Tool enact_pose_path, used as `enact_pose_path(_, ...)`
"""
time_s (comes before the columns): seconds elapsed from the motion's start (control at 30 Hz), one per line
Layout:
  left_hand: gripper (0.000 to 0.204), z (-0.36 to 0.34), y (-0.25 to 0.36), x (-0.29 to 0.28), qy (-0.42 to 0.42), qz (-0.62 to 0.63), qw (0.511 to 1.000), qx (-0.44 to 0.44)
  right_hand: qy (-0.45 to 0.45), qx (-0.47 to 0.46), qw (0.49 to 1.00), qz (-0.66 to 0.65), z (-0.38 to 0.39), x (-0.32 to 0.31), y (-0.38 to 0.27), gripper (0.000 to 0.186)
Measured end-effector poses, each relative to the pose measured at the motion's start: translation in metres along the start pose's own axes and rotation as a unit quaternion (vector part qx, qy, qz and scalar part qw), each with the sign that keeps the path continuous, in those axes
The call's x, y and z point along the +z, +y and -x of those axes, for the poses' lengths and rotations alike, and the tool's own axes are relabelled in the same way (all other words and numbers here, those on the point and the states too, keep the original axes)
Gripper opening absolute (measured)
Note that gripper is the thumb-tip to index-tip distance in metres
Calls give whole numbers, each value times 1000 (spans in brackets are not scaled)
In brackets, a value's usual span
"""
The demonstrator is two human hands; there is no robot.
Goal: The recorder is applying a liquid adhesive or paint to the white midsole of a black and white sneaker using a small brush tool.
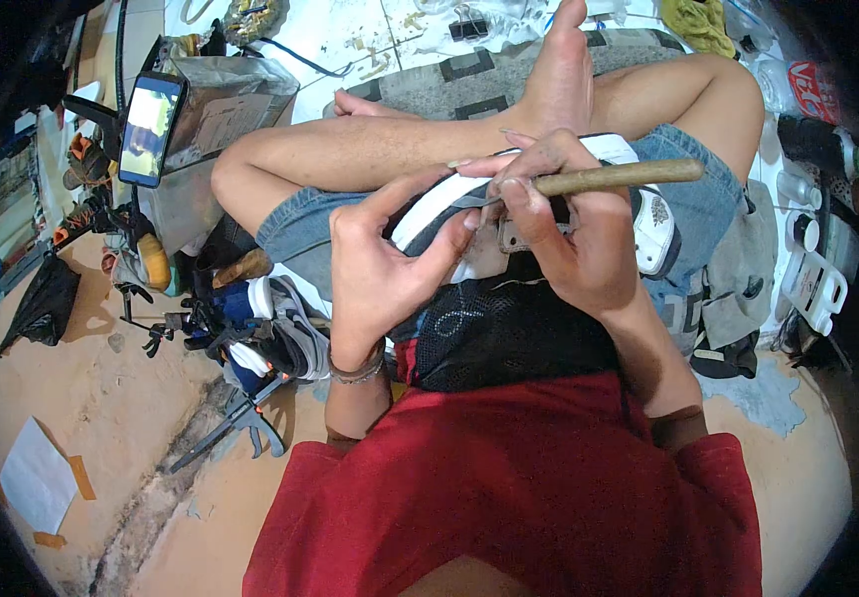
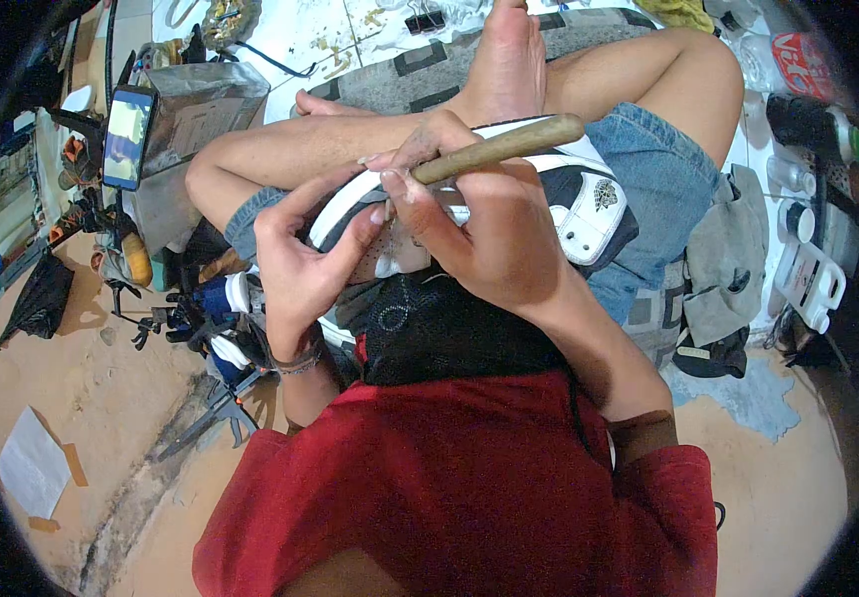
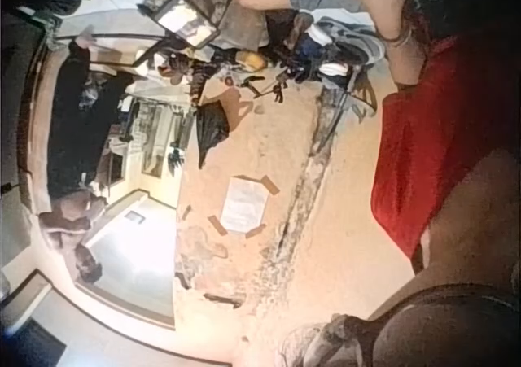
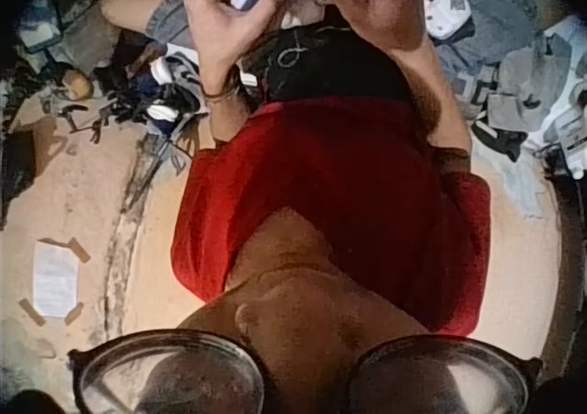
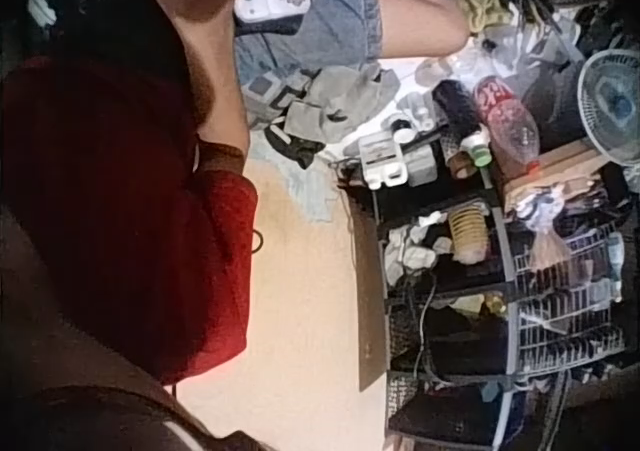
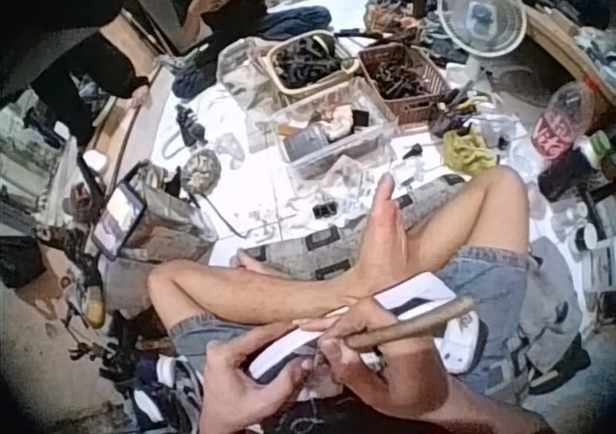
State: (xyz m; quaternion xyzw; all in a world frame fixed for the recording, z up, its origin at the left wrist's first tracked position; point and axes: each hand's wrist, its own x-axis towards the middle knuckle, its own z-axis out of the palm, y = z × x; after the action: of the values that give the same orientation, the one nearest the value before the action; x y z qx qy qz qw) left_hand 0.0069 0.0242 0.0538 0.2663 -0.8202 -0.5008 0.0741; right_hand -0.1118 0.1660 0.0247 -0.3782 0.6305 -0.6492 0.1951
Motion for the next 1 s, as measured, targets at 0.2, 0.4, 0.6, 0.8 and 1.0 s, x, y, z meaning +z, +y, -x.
enact_pose_path(0.2, 33, -2, -1, 4, -4, -7, 1000, 5, 33, 44, 995, 83, -2, -1, -5, 14)
enact_pose_path(0.4, 35, -1, 19, -4, -64, 5, 990, -124, 161, 123, 975, -93, 3, 0, -11, 14)
enact_pose_path(0.6, 30, -20, 18, 6, -49, -108, 990, -70, 249, 104, 943, -193, 4, 0, -4, 13)
enact_pose_path(0.8, 23, -20, 15, -6, -97, -2, 988, -119, 244, 123, 920, -282, -6, -15, -26, 22)
enact_pose_path(1.0, 21, -21, 6, -21, -114, 35, 988, -94, 73, -23, 985, -152, -19, -76, -10, 29)
